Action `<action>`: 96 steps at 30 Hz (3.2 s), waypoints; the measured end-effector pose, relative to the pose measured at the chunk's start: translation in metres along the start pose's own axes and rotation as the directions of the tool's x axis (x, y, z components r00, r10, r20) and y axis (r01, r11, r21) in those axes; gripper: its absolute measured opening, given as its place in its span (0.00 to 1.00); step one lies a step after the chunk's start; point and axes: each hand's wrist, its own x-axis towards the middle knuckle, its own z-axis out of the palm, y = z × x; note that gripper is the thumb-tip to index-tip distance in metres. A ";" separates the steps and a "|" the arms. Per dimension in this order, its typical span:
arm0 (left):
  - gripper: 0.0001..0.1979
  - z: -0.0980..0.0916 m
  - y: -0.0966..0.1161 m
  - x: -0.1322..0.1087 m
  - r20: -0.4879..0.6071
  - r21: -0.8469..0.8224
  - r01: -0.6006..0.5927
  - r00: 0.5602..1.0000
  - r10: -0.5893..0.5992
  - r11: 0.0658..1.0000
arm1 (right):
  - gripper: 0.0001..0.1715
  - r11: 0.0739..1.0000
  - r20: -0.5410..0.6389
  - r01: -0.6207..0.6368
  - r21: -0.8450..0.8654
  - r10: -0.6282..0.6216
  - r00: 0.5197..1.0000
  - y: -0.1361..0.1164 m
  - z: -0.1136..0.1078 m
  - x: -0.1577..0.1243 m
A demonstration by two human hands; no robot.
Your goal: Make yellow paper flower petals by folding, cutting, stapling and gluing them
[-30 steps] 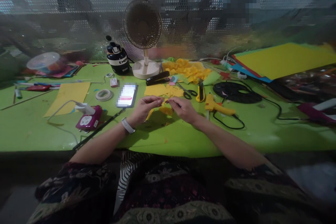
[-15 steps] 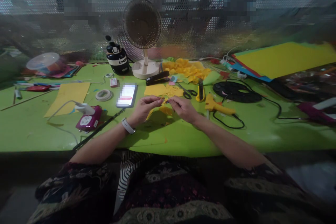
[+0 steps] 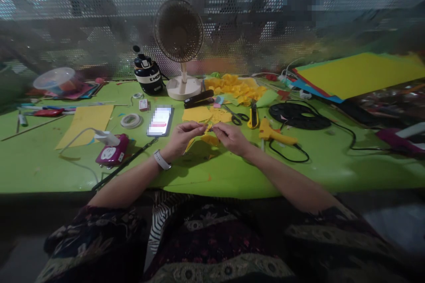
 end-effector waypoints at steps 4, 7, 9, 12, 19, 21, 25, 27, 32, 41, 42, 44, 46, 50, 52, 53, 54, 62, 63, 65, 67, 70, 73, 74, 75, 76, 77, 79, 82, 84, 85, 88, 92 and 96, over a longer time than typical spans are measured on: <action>0.09 0.000 0.000 0.000 0.002 0.000 0.008 1.000 -0.008 1.000 | 0.16 1.000 0.011 -0.013 -0.005 0.013 1.000 -0.001 -0.001 0.000; 0.10 0.000 0.000 0.000 -0.015 -0.007 0.020 1.000 -0.020 1.000 | 0.17 1.000 0.013 -0.020 -0.011 0.020 1.000 -0.001 0.000 -0.001; 0.11 0.000 -0.001 0.001 -0.032 -0.015 0.025 0.999 -0.025 1.000 | 0.18 1.000 0.011 -0.016 -0.015 0.016 1.000 0.000 0.000 -0.001; 0.11 0.001 -0.001 0.001 -0.037 -0.020 0.031 0.999 -0.031 0.999 | 0.18 1.000 0.010 -0.006 -0.016 0.006 1.000 0.001 0.001 -0.001; 0.12 0.003 0.000 -0.001 -0.044 -0.018 0.026 0.999 -0.027 1.000 | 0.16 1.000 0.023 0.018 0.000 -0.018 1.000 0.002 0.002 -0.001; 0.12 0.004 0.001 -0.001 -0.050 -0.010 0.023 0.998 -0.024 1.000 | 0.16 1.000 0.029 0.012 -0.006 -0.012 1.000 0.002 0.002 -0.001; 0.13 0.006 0.003 -0.003 -0.063 -0.004 0.007 0.998 -0.007 1.000 | 0.15 1.000 0.031 0.000 -0.024 0.001 1.000 0.002 0.004 -0.001; 0.12 0.006 0.004 -0.003 -0.072 -0.010 -0.017 0.997 0.016 1.000 | 0.13 1.000 -0.004 0.004 -0.025 -0.004 1.000 0.003 0.005 -0.001; 0.12 0.005 0.004 -0.001 -0.116 -0.004 -0.052 0.992 0.052 0.999 | 0.14 0.998 -0.095 0.037 -0.045 -0.041 0.995 0.006 0.007 -0.003; 0.12 0.005 0.004 -0.001 -0.143 0.009 -0.083 0.986 0.083 0.997 | 0.15 0.988 -0.057 0.099 -0.122 -0.106 0.993 0.009 0.008 -0.004; 0.12 0.004 0.004 -0.001 -0.146 0.016 -0.089 0.985 0.090 0.996 | 0.16 0.988 -0.052 0.093 -0.125 -0.100 0.994 0.009 0.008 -0.004; 0.12 0.003 0.003 0.000 -0.152 0.041 -0.098 0.983 0.103 0.994 | 0.17 0.988 -0.047 0.084 -0.127 -0.090 0.995 0.009 0.008 -0.004; 0.12 0.002 0.002 0.001 -0.158 0.071 -0.105 0.981 0.115 0.992 | 0.16 0.990 -0.045 0.078 -0.117 -0.084 0.995 0.009 0.008 -0.004; 0.13 0.000 0.000 0.002 -0.167 0.107 -0.125 0.976 0.142 0.986 | 0.15 0.993 -0.047 0.072 -0.093 -0.077 0.996 0.010 0.009 -0.004; 0.13 -0.001 0.000 0.002 -0.167 0.117 -0.138 0.973 0.156 0.984 | 0.16 0.994 -0.047 0.063 -0.085 -0.067 0.997 0.010 0.009 -0.004; 0.13 -0.001 0.000 0.002 -0.165 0.119 -0.142 0.973 0.160 0.983 | 0.16 0.995 -0.046 0.058 -0.079 -0.062 0.997 0.010 0.009 -0.004; 0.12 -0.001 0.000 0.002 -0.162 0.120 -0.144 0.973 0.162 0.982 | 0.17 0.996 -0.045 0.057 -0.073 -0.060 0.997 0.011 0.009 -0.004; 0.12 -0.001 0.000 0.002 -0.113 0.121 -0.144 0.981 0.157 0.982 | 0.16 0.997 -0.022 0.066 -0.038 -0.067 0.998 0.015 0.008 -0.003; 0.12 -0.001 0.000 0.002 -0.108 0.125 -0.141 0.982 0.155 0.982 | 0.16 0.997 -0.022 0.066 -0.037 -0.067 0.997 0.015 0.008 -0.002; 0.12 -0.002 -0.001 0.002 -0.109 0.130 -0.132 0.983 0.146 0.983 | 0.16 0.997 -0.026 0.069 -0.043 -0.070 0.997 0.015 0.009 -0.002; 0.12 -0.002 -0.002 0.002 -0.116 0.127 -0.122 0.984 0.137 0.984 | 0.17 0.996 -0.035 0.074 -0.055 -0.076 0.997 0.014 0.009 -0.002; 0.12 -0.003 -0.002 0.003 -0.122 0.115 -0.119 0.984 0.133 0.986 | 0.16 0.994 -0.047 0.082 -0.075 -0.086 0.995 0.013 0.009 -0.002; 0.13 -0.003 -0.002 0.004 -0.131 0.119 -0.105 0.984 0.121 0.987 | 0.16 0.992 -0.046 0.086 -0.091 -0.091 0.995 0.013 0.008 -0.002; 0.13 -0.003 -0.002 0.004 -0.141 0.130 -0.100 0.983 0.118 0.986 | 0.16 0.991 -0.049 0.090 -0.098 -0.095 0.994 0.013 0.008 -0.002; 0.13 -0.003 -0.001 0.004 -0.154 0.143 -0.097 0.981 0.119 0.985 | 0.16 0.989 -0.055 0.097 -0.108 -0.103 0.993 0.013 0.008 -0.003; 0.14 -0.002 -0.001 0.005 -0.167 0.158 -0.097 0.978 0.124 0.983 | 0.16 0.987 -0.061 0.106 -0.119 -0.114 0.992 0.013 0.008 -0.003; 0.14 -0.002 0.000 0.005 -0.178 0.173 -0.101 0.975 0.132 0.980 | 0.16 0.985 -0.068 0.115 -0.131 -0.125 0.990 0.013 0.008 -0.003; 0.14 -0.002 0.000 0.004 -0.181 0.199 -0.113 0.972 0.150 0.973 | 0.15 0.980 -0.075 0.127 -0.152 -0.140 0.987 0.013 0.008 -0.003; 0.13 -0.001 0.001 0.004 -0.157 0.226 -0.140 0.971 0.178 0.964 | 0.14 0.977 -0.072 0.122 -0.175 -0.137 0.988 0.013 0.008 -0.004; 0.13 0.000 0.000 0.003 -0.153 0.232 -0.153 0.970 0.191 0.961 | 0.14 0.974 -0.071 0.122 -0.189 -0.137 0.988 0.013 0.008 -0.004; 0.13 0.000 0.000 0.003 -0.154 0.232 -0.156 0.969 0.195 0.960 | 0.14 0.973 -0.072 0.125 -0.193 -0.141 0.987 0.013 0.008 -0.004; 0.13 0.001 0.000 0.003 -0.151 0.229 -0.163 0.968 0.201 0.960 | 0.14 0.972 -0.074 0.137 -0.192 -0.154 0.985 0.014 0.008 -0.004; 0.12 0.000 0.000 0.003 -0.141 0.210 -0.172 0.969 0.204 0.962 | 0.14 0.976 -0.066 0.133 -0.175 -0.146 0.987 0.014 0.008 -0.004; 0.11 -0.001 -0.001 0.003 -0.132 0.201 -0.192 0.966 0.220 0.961 | 0.14 0.979 -0.064 0.130 -0.160 -0.141 0.988 0.014 0.008 -0.004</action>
